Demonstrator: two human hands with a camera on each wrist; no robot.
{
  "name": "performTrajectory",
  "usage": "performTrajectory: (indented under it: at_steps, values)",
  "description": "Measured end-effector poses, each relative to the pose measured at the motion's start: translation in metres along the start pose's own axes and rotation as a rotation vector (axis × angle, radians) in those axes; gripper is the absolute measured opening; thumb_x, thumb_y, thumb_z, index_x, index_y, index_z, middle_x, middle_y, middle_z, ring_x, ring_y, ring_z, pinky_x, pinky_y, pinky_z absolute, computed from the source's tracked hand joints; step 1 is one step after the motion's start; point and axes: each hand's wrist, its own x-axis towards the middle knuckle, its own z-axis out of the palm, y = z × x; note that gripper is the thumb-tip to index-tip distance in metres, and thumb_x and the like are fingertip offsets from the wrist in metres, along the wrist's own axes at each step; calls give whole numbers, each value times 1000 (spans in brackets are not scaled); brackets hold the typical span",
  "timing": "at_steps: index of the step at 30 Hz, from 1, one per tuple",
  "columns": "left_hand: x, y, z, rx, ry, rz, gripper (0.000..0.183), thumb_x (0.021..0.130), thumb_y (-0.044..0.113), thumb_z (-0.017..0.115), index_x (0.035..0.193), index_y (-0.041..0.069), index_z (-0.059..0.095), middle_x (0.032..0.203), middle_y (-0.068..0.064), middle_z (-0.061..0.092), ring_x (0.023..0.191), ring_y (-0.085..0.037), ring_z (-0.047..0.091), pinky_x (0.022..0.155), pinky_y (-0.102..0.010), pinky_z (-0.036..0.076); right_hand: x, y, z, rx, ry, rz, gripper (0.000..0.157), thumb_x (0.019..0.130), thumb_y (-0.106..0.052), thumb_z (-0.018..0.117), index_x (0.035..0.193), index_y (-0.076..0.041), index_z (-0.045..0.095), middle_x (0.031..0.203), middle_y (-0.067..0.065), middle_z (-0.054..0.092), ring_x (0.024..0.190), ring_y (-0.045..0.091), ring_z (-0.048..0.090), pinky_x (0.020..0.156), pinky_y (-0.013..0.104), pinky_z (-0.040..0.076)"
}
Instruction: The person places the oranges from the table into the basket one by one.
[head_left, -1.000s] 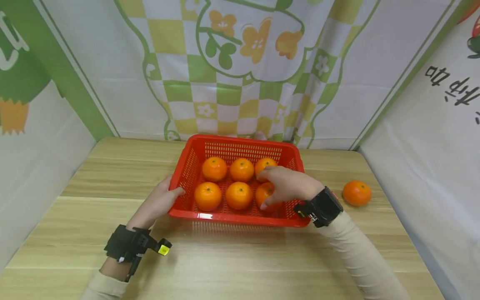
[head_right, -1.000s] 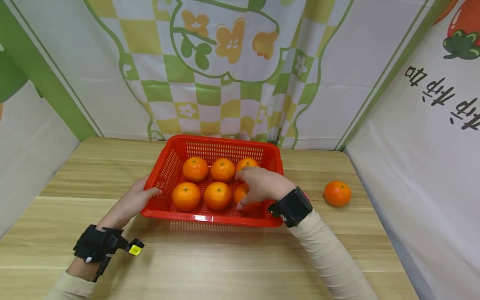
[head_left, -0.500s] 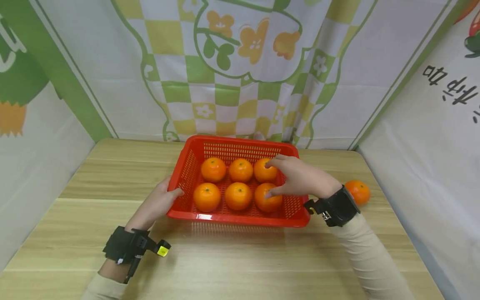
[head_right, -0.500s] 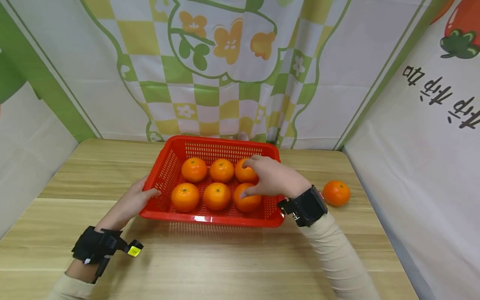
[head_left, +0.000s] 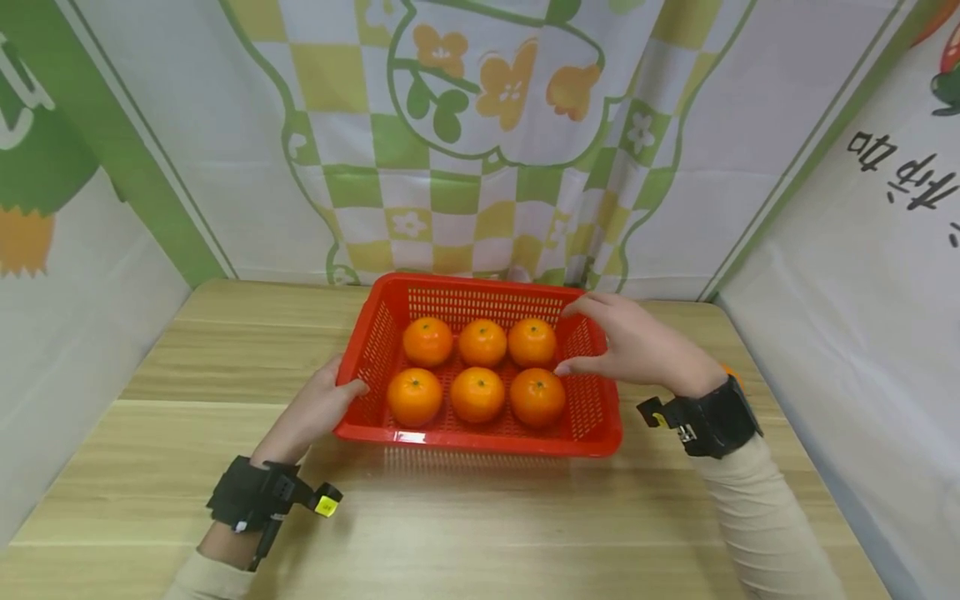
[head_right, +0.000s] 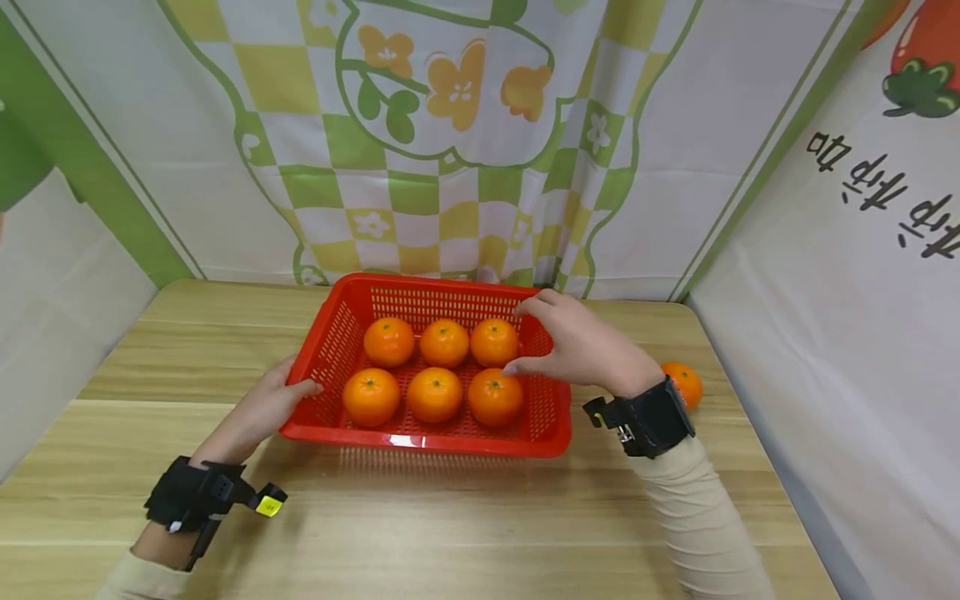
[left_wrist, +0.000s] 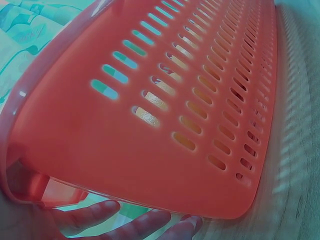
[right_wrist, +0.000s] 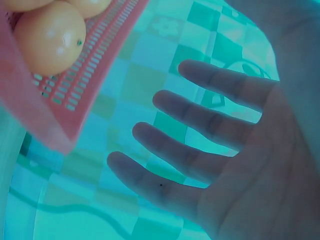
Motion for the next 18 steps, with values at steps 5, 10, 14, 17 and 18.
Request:
performTrajectory:
  at_steps: [5, 10, 14, 17, 18]
  values:
    - [1, 0, -1, -8, -5, 1, 58, 107, 22, 46, 161, 8, 30, 138, -23, 65, 99, -25, 74, 87, -33, 59, -7, 12, -6, -15, 56, 15, 72, 84, -49, 86, 136, -5, 62, 136, 17, 63, 123, 38, 62, 105, 57, 54]
    - [1, 1, 0, 6, -3, 0, 58, 107, 22, 46, 161, 7, 29, 142, -23, 61, 105, -27, 71, 90, -34, 58, -16, 29, -8, -11, 121, 22, 68, 86, -42, 86, 137, -5, 62, 137, 18, 64, 125, 36, 62, 104, 57, 55]
    - [1, 1, 1, 9, -5, -2, 58, 107, 22, 46, 161, 7, 29, 144, -23, 60, 107, -28, 70, 92, -36, 59, -26, 42, -10, -20, 147, 59, 62, 91, -39, 81, 137, -2, 61, 138, 21, 63, 125, 40, 62, 102, 59, 55]
    - [0, 1, 2, 10, -6, 0, 59, 107, 22, 46, 161, 6, 29, 143, -24, 61, 107, -28, 71, 91, -35, 59, -32, 51, -12, -49, 156, 100, 61, 94, -41, 78, 137, -2, 61, 140, 22, 63, 126, 42, 62, 102, 60, 54]
    - [0, 1, 2, 10, -6, -1, 59, 107, 21, 46, 161, 6, 29, 143, -24, 61, 106, -28, 71, 90, -35, 59, -34, 53, -13, -53, 156, 112, 62, 95, -42, 77, 138, -1, 61, 140, 23, 63, 126, 42, 62, 101, 61, 54]
